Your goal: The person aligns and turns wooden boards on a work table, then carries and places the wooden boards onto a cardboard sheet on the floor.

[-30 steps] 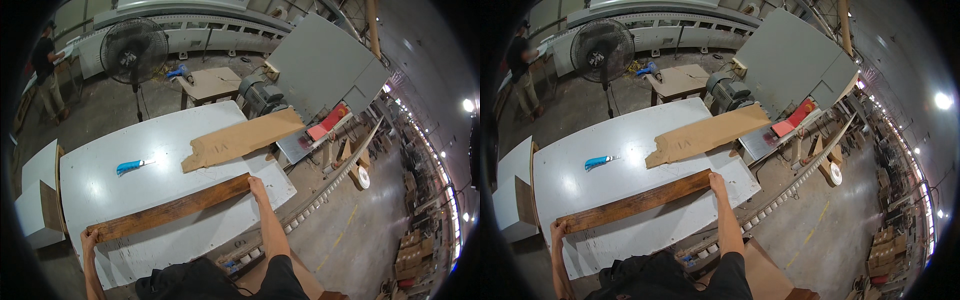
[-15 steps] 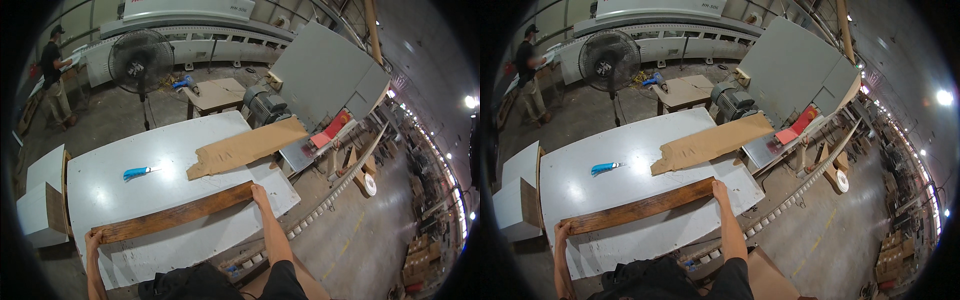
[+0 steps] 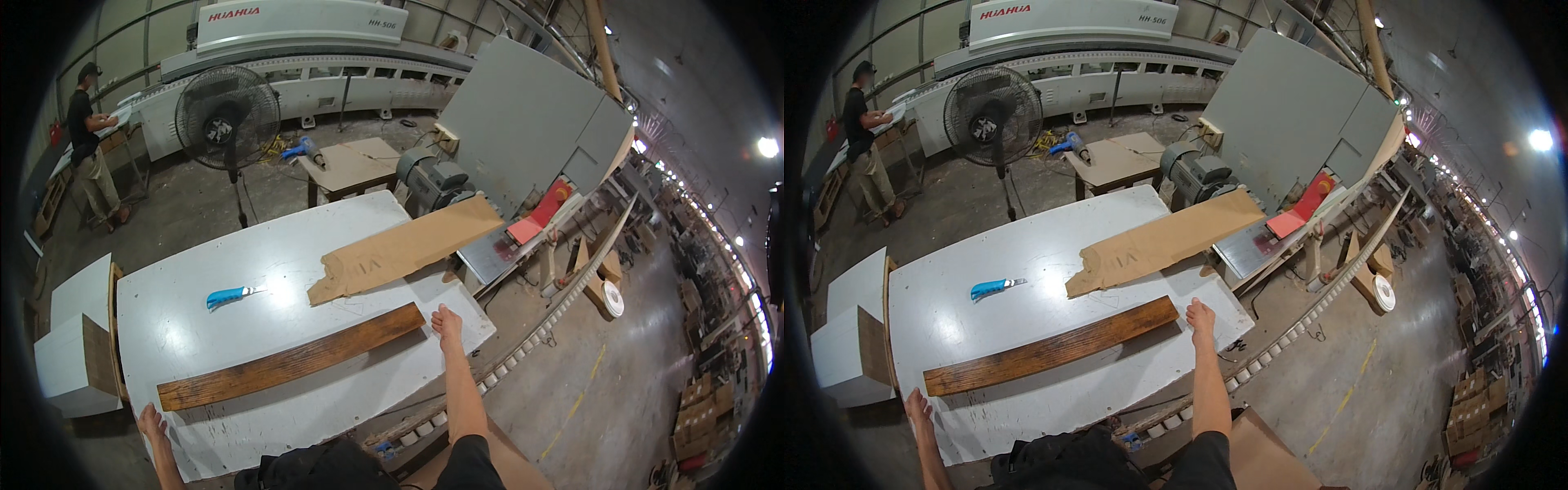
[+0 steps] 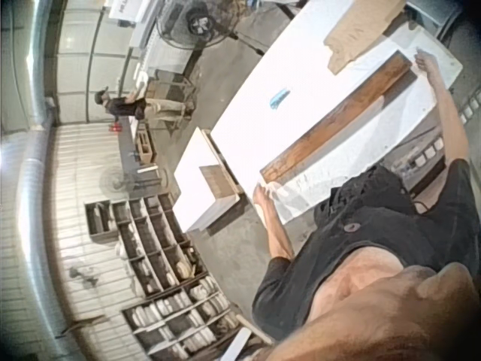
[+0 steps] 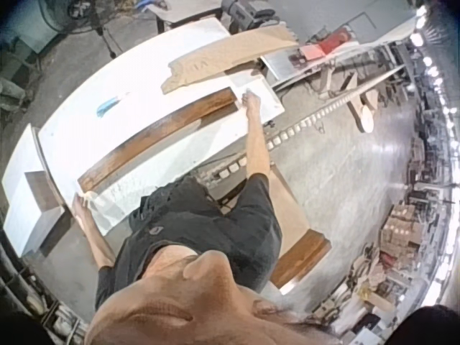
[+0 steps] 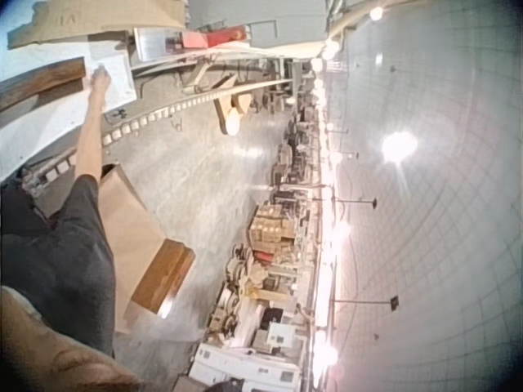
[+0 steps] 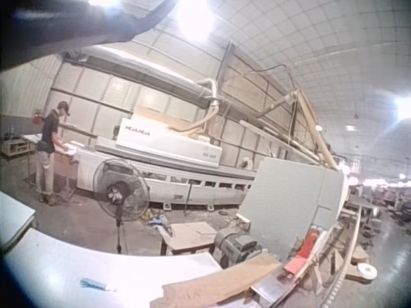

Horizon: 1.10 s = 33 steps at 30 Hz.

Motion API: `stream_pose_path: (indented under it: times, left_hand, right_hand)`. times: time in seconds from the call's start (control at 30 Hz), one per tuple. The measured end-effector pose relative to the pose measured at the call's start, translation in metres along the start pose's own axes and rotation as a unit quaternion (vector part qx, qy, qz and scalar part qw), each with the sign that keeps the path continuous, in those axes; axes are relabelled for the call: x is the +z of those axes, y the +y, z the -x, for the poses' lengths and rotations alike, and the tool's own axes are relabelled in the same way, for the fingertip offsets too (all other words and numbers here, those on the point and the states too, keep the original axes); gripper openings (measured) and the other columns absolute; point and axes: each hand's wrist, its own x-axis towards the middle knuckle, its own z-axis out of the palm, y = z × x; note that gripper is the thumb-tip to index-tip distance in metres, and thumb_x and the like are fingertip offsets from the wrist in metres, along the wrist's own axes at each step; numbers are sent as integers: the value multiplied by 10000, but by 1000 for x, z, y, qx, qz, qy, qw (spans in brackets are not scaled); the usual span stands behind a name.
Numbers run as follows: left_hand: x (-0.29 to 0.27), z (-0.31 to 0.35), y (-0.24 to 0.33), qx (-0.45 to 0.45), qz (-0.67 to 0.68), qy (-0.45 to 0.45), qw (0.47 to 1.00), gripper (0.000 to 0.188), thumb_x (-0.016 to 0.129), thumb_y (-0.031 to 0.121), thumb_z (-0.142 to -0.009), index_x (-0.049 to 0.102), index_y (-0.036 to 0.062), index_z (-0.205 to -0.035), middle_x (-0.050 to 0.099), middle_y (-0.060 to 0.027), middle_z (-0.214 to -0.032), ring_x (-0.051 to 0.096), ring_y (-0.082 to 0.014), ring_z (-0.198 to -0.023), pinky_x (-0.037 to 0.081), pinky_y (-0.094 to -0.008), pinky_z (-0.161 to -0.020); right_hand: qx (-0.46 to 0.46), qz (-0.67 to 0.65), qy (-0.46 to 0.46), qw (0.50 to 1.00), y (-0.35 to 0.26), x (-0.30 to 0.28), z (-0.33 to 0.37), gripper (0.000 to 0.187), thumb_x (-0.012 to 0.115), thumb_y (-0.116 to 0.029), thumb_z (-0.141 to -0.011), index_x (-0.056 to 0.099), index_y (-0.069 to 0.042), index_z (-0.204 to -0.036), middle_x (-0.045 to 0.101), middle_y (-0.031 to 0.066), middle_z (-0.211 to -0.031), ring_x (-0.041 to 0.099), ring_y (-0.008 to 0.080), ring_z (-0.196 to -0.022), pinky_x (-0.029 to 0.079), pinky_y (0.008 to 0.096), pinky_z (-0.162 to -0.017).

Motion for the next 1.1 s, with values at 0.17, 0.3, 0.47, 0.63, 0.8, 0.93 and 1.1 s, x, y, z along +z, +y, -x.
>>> stream_pose_path:
  times: [0.17, 0.3, 0.47, 0.63, 0.8, 0.93, 1.1]
  left_hand:
    - [-25, 5, -5, 18, 12, -12, 1000, 515, 694, 335, -844, 567, 70, -1266, 625, -60, -1125, 596, -199, -1009, 471, -365, -808]
    - [1, 41, 14, 42, 35, -8, 998, 433, 679, 275, -857, 588, 76, -1231, 646, -31, -1046, 619, -145, -900, 494, -306, -737]
    - [20, 58, 26, 48, 25, -25, 998, 354, 654, 207, -883, 606, 56, -1200, 658, -27, -974, 628, -115, -809, 502, -245, -629]
    - [37, 74, 42, 62, 41, -72, 995, 311, 641, 129, -896, 605, 3, -1178, 664, -53, -861, 624, -99, -684, 502, -223, -554]
    - [52, 88, 54, 84, 44, -75, 993, 280, 641, 120, -900, 617, -20, -1140, 662, -65, -823, 622, -102, -646, 512, -221, -540]
    - [67, 98, 63, 82, 40, -88, 992, 274, 635, 125, -906, 617, -19, -1139, 664, -65, -830, 626, -104, -654, 512, -220, -544]
    - [72, 100, 61, 86, 42, -107, 990, 270, 629, 115, -908, 605, -11, -1146, 661, -57, -833, 618, -104, -644, 504, -221, -559]
  right_hand:
    - [24, -88, 101, 991, -16, -7, 1, 458, 654, -354, -908, 579, 49, -1111, 665, 171, -951, 642, 226, -768, 540, 331, -687]
    - [27, -110, 120, 986, -23, -17, 3, 557, 624, -367, -922, 525, 92, -1220, 649, 237, -1070, 648, 298, -882, 543, 395, -786]
    - [29, -125, 120, 984, -29, -6, 3, 545, 620, -359, -928, 524, 95, -1212, 651, 240, -1063, 651, 302, -886, 547, 405, -784]
    - [26, -161, 129, 978, -33, -2, -3, 549, 607, -366, -944, 511, 98, -1221, 649, 246, -1068, 652, 310, -887, 549, 410, -788]
    - [21, -221, 132, 966, -34, -3, -16, 557, 617, -361, -940, 496, 99, -1230, 645, 246, -1060, 651, 300, -859, 552, 397, -771]
    - [6, -268, 127, 955, -45, -5, -29, 573, 637, -360, -931, 492, 108, -1229, 637, 250, -1078, 651, 285, -864, 556, 383, -762]
    - [-11, -294, 113, 949, -64, 12, -47, 674, 624, -415, -932, 436, 121, -1296, 584, 271, -1193, 625, 312, -968, 540, 401, -829]
